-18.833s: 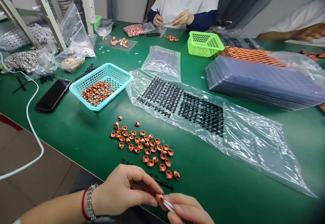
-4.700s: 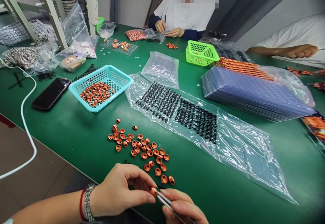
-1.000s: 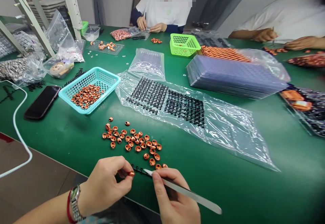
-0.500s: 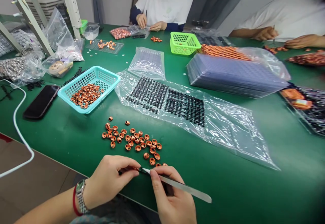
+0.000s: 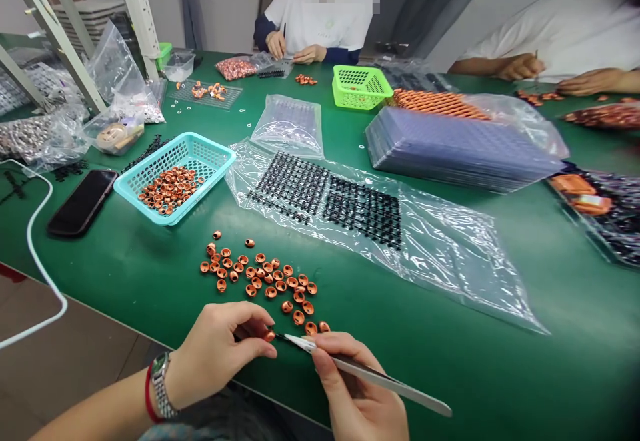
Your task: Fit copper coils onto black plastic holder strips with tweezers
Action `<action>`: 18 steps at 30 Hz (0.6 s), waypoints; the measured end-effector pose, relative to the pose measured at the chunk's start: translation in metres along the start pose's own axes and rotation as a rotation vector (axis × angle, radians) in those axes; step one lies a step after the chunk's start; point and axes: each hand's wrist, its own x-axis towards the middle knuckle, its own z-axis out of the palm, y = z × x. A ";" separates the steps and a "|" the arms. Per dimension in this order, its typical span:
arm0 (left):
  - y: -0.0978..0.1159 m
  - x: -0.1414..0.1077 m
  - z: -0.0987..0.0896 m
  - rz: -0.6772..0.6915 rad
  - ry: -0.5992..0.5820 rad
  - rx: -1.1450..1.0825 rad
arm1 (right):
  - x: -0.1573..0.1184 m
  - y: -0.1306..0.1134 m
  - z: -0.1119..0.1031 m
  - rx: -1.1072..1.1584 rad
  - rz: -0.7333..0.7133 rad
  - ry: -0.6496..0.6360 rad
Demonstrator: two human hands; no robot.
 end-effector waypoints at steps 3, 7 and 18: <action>0.003 0.000 0.003 0.018 -0.005 -0.042 | -0.004 0.002 -0.005 0.085 -0.001 -0.049; 0.007 0.000 0.009 -0.033 -0.044 -0.163 | -0.010 0.005 -0.006 0.171 -0.046 -0.101; 0.005 0.000 0.013 -0.105 -0.064 -0.259 | -0.015 0.011 -0.005 0.242 -0.052 -0.129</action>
